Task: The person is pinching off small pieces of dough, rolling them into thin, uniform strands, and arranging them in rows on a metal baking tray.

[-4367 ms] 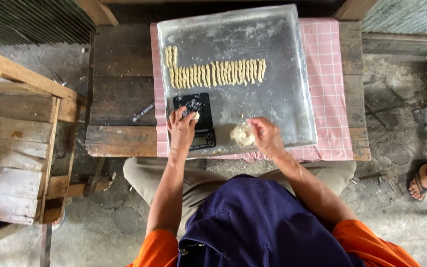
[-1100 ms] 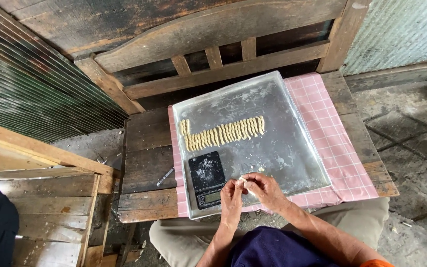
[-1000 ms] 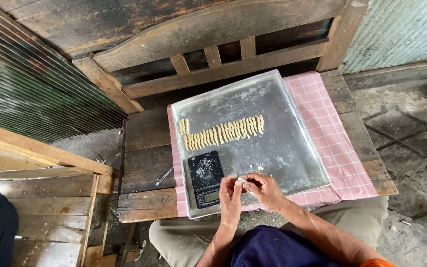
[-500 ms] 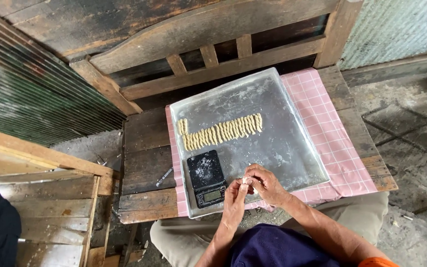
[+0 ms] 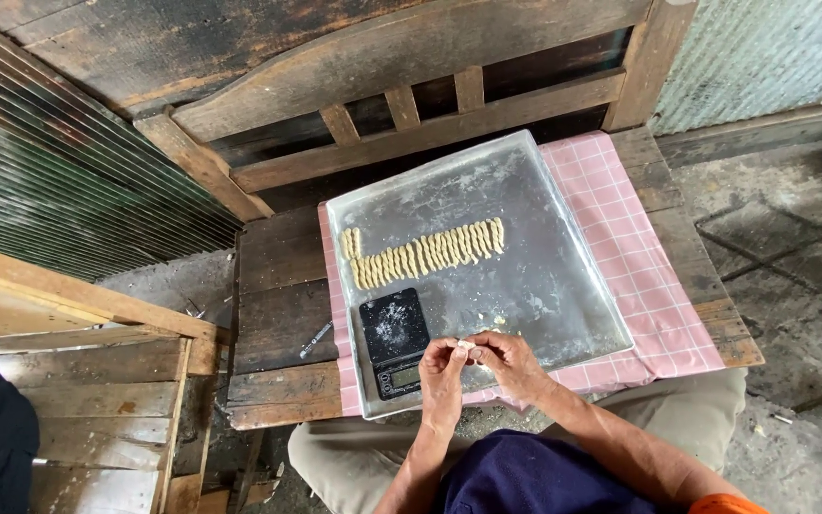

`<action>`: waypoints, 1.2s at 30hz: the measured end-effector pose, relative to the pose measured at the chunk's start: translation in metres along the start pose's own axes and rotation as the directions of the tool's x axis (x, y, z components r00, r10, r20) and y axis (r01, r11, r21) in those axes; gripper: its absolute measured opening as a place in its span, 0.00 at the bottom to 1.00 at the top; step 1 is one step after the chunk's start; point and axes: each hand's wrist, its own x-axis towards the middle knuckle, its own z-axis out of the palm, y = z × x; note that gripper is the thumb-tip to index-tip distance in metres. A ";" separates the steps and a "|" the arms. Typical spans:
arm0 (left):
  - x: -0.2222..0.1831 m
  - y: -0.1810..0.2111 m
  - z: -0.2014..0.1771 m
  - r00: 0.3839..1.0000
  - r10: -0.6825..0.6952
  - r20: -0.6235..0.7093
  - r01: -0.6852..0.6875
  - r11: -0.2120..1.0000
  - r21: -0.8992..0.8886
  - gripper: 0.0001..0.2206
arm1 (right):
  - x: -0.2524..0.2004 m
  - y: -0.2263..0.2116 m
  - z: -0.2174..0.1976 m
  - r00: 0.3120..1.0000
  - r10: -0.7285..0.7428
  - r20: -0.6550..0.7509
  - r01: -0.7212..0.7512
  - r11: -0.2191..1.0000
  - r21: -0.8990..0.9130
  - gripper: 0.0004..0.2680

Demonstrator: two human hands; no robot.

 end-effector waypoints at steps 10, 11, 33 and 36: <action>0.004 0.026 0.005 0.997 -0.019 0.074 0.002 0.973 0.230 0.12 | 0.012 -0.001 -0.005 0.997 0.037 -0.061 -0.038 0.999 -0.024 0.08; 0.003 0.026 0.004 0.998 -0.026 0.056 0.014 0.981 0.195 0.14 | 0.011 0.001 -0.002 0.996 0.036 -0.079 -0.040 0.998 -0.043 0.06; 0.004 0.022 0.000 0.994 -0.019 0.105 0.010 0.996 0.088 0.10 | 0.008 -0.017 0.006 0.998 -0.039 0.048 0.036 0.998 0.050 0.13; 0.009 0.023 -0.001 0.987 0.008 0.158 -0.001 0.999 -0.042 0.10 | 0.009 0.001 0.006 0.997 0.076 -0.029 -0.078 0.992 -0.100 0.12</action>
